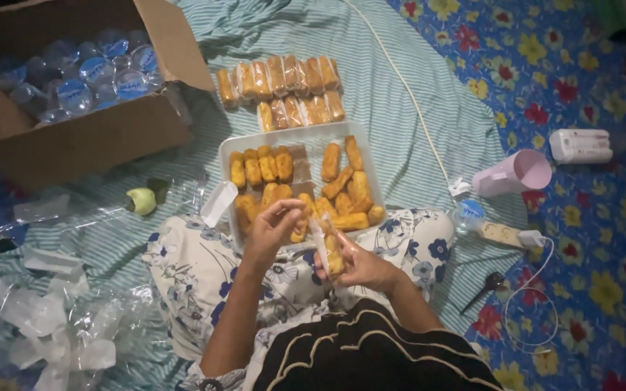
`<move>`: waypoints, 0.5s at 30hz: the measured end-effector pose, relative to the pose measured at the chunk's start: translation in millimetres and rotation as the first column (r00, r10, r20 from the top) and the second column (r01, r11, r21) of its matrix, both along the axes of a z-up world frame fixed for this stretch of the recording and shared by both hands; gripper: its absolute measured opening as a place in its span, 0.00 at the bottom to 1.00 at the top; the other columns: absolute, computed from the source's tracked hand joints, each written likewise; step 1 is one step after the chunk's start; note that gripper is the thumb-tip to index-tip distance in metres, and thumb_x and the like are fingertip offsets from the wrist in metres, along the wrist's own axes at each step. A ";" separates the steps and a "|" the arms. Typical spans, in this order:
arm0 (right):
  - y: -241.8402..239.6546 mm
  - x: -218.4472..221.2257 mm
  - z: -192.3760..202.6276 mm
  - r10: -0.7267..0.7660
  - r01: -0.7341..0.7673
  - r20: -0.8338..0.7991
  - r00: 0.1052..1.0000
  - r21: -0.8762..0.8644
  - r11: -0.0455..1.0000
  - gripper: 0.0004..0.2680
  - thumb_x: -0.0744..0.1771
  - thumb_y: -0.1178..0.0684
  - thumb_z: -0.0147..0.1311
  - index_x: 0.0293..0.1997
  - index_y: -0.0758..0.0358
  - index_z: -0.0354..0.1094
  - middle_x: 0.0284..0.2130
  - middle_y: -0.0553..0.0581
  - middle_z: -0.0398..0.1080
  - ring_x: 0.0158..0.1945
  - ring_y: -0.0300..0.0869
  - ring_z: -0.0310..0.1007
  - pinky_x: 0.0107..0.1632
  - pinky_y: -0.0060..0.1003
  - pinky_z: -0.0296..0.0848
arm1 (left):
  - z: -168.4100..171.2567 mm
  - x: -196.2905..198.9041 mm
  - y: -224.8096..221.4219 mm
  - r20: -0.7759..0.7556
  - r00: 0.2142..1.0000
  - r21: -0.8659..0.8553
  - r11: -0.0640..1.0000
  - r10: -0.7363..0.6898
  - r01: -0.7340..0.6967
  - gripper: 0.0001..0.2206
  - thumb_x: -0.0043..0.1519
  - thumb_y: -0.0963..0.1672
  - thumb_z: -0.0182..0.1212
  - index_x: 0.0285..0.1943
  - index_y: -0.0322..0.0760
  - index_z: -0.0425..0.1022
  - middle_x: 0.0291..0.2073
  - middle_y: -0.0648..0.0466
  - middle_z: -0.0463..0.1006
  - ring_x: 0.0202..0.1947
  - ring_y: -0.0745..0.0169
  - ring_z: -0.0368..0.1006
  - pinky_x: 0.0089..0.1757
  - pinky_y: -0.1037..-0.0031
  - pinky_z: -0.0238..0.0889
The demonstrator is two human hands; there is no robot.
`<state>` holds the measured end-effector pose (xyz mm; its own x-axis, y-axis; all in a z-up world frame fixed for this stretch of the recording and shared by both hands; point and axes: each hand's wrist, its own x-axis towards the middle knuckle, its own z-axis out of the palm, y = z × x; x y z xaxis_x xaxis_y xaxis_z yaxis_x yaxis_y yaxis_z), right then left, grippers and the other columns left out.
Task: Wrapping individual fried food items in small plastic sheets for packaging
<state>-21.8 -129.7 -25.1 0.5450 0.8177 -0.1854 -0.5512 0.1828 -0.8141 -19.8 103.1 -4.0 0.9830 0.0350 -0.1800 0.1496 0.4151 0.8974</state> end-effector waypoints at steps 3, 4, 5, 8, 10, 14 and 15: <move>4.1 -0.8 15.2 -0.009 0.009 -0.002 1.000 0.004 1.000 0.44 0.58 0.74 0.61 0.78 0.51 0.29 0.49 0.72 0.69 0.47 0.52 0.78 0.46 0.39 0.80 | 24.7 -7.5 -2.3 0.020 0.995 0.024 0.995 -0.095 0.095 0.16 0.59 0.39 0.69 0.57 0.31 0.79 0.33 0.50 0.81 0.30 0.69 0.75 0.36 0.76 0.71; 4.6 -1.9 14.5 -0.010 0.010 0.001 1.000 0.005 1.000 0.44 0.58 0.74 0.61 0.78 0.51 0.29 0.49 0.72 0.69 0.47 0.52 0.78 0.46 0.39 0.80 | 17.5 -8.2 -4.8 0.023 0.995 0.025 0.995 -0.096 0.095 0.16 0.59 0.39 0.69 0.57 0.31 0.79 0.33 0.50 0.81 0.30 0.69 0.75 0.36 0.76 0.71; 4.8 -3.1 13.9 -0.011 0.012 -0.006 1.000 0.014 1.000 0.44 0.58 0.73 0.61 0.78 0.50 0.28 0.49 0.71 0.69 0.47 0.52 0.78 0.46 0.39 0.80 | 10.3 -8.9 -7.6 0.054 0.994 -0.001 0.995 -0.099 0.099 0.14 0.59 0.38 0.68 0.55 0.30 0.80 0.31 0.49 0.81 0.28 0.69 0.74 0.34 0.76 0.71; 7.1 -8.7 22.5 -0.010 0.010 -0.008 1.000 0.030 0.999 0.44 0.58 0.72 0.62 0.78 0.49 0.29 0.49 0.70 0.69 0.47 0.51 0.78 0.46 0.38 0.80 | -3.7 -9.9 -13.2 0.120 0.989 -0.049 0.994 -0.089 0.096 0.10 0.58 0.37 0.68 0.49 0.27 0.81 0.32 0.47 0.80 0.26 0.68 0.73 0.32 0.76 0.72; 8.0 -12.3 27.4 -0.002 0.002 -0.003 1.000 0.038 0.999 0.44 0.58 0.72 0.63 0.77 0.49 0.30 0.48 0.69 0.68 0.46 0.50 0.77 0.45 0.38 0.80 | -9.5 -10.4 -14.0 0.154 0.985 -0.069 0.994 -0.071 0.083 0.08 0.57 0.36 0.70 0.45 0.26 0.82 0.36 0.45 0.79 0.26 0.67 0.73 0.30 0.76 0.72; 7.4 -19.4 27.0 -0.009 0.008 0.013 1.000 0.040 0.999 0.43 0.58 0.73 0.62 0.77 0.51 0.34 0.47 0.69 0.68 0.45 0.51 0.77 0.44 0.38 0.80 | -17.4 -12.8 -13.5 0.183 0.983 -0.068 0.997 -0.035 0.048 0.06 0.57 0.36 0.71 0.40 0.23 0.82 0.32 0.46 0.76 0.24 0.67 0.72 0.28 0.76 0.70; 6.9 -20.3 26.7 -0.012 0.011 0.017 1.000 0.045 0.999 0.43 0.58 0.72 0.63 0.77 0.52 0.34 0.46 0.69 0.68 0.45 0.51 0.77 0.44 0.38 0.80 | -18.7 -12.6 -14.0 0.187 0.982 -0.067 0.997 -0.027 0.040 0.05 0.56 0.36 0.71 0.39 0.23 0.82 0.31 0.47 0.75 0.23 0.67 0.71 0.27 0.77 0.69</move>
<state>-42.1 -122.8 1.6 0.5572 0.8187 -0.1390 -0.5344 0.2255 -0.8146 -32.4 89.1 -22.7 1.0000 -0.0047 0.0048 -0.0020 0.4753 0.8798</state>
